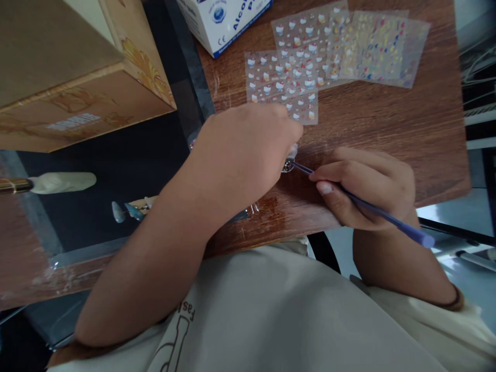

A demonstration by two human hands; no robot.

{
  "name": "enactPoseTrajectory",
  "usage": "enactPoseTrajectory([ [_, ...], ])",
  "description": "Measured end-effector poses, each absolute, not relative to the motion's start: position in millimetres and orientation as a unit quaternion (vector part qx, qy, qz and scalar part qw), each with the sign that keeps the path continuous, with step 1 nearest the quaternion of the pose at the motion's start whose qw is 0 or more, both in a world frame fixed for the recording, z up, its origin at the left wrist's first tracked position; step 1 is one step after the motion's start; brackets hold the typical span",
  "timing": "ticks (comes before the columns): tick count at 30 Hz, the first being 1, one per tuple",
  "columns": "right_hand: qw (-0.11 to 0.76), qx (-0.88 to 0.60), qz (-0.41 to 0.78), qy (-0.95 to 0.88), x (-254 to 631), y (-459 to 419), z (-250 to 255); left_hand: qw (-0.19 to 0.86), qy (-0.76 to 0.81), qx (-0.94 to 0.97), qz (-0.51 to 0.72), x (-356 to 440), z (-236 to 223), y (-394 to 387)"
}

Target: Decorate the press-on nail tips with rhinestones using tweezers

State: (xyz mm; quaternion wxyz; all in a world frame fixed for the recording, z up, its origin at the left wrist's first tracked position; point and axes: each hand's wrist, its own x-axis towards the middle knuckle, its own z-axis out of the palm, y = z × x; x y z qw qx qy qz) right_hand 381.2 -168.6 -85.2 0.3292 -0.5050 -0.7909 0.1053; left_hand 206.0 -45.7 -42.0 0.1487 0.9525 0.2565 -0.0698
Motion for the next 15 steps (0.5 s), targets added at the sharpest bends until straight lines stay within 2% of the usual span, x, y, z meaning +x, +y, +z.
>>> enactPoseTrajectory([
  [15,0.335,-0.506,0.116,-0.787,381.7,-169.3,-83.5,0.160,0.253,0.952,-0.060,205.3,-40.2,-47.0],
])
